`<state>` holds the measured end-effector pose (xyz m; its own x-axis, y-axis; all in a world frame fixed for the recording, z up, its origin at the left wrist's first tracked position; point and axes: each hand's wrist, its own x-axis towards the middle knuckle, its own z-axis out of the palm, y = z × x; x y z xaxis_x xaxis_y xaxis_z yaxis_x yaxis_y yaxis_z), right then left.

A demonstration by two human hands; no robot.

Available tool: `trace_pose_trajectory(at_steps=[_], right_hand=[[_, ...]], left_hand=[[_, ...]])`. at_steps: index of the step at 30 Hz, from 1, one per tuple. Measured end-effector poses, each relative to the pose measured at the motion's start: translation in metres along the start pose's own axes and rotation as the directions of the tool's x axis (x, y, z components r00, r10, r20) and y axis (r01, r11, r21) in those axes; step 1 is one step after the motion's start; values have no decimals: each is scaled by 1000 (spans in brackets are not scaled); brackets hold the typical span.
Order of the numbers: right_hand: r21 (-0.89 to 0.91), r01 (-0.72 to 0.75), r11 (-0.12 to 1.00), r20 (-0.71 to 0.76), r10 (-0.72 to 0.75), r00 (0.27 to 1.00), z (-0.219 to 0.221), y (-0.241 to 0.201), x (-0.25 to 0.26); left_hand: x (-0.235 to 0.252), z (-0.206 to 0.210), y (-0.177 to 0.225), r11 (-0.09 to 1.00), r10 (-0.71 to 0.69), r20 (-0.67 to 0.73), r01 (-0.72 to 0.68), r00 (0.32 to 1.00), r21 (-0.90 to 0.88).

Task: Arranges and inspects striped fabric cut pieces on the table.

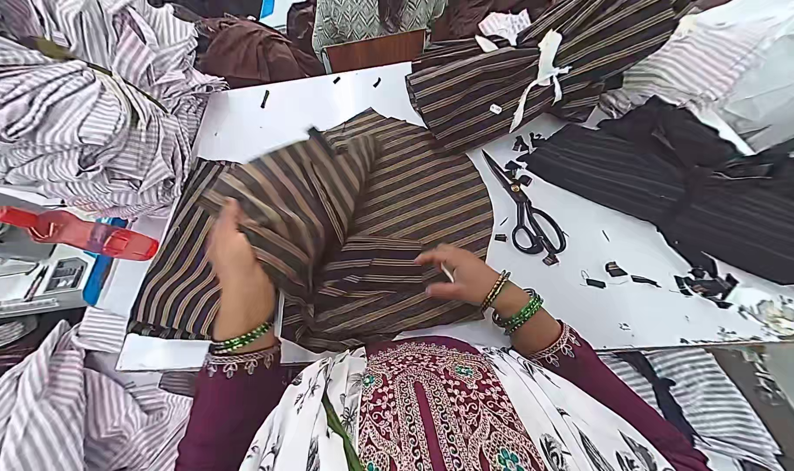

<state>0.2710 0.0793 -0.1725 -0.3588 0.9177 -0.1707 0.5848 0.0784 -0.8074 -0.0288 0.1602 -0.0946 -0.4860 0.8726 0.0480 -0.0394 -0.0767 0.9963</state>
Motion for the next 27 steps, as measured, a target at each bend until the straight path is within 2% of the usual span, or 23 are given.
trace_pose_trajectory(at_steps=[1,2,3,4,5,6,7,8,10,11,13,15,16,18,20,22,24,27], right_hand=[[-111,-14,994,117,27,993,1,-8,0],[-200,-39,979,174,75,982,4,-12,0],[-246,-42,968,149,80,986,10,-13,1],[-259,-33,965,87,57,995,16,-10,1],[-253,-15,967,23,22,999,20,-7,1],[-245,12,969,-28,-20,999,24,-4,2],[-244,43,969,-57,-58,997,26,-2,3],[-256,61,965,-56,-78,995,27,0,3],[-305,63,950,-7,-68,998,27,-1,3],[-330,62,942,11,-62,998,28,-3,4],[-358,69,931,14,-69,998,31,-7,5],[-321,129,938,-68,-159,985,36,-4,4],[-281,189,941,-174,-243,954,41,1,4],[-247,294,923,-392,-372,841,49,10,7],[-227,321,919,-501,-393,771,51,11,8],[-212,331,919,-553,-392,735,52,12,8],[-189,373,908,-590,-409,696,53,11,8],[-157,440,884,-614,-437,658,48,2,9]], left_hand=[[8,-4,11,968,242,16,-243,970,63],[14,-6,21,856,493,108,-503,863,114],[17,-6,27,685,663,255,-708,704,171],[11,-2,32,518,681,457,-817,572,252],[0,8,34,387,578,664,-876,475,289],[-11,22,27,306,409,824,-910,391,280],[-19,37,10,273,251,916,-931,313,243],[-26,50,-9,283,100,959,-931,265,228],[-33,66,-37,313,-211,948,-902,239,297],[-34,70,-46,328,-304,923,-884,235,333],[-35,69,-56,360,-333,909,-857,251,368],[-39,63,-59,407,-253,939,-855,233,322],[-41,59,-61,434,-184,962,-862,200,262],[-47,53,-68,479,-60,993,-870,103,119],[-58,52,-68,481,-29,998,-874,60,66],[-69,52,-66,454,1,995,-887,97,86],[-73,49,-64,445,135,980,-893,147,73],[-65,42,-50,444,336,929,-896,156,-10]])
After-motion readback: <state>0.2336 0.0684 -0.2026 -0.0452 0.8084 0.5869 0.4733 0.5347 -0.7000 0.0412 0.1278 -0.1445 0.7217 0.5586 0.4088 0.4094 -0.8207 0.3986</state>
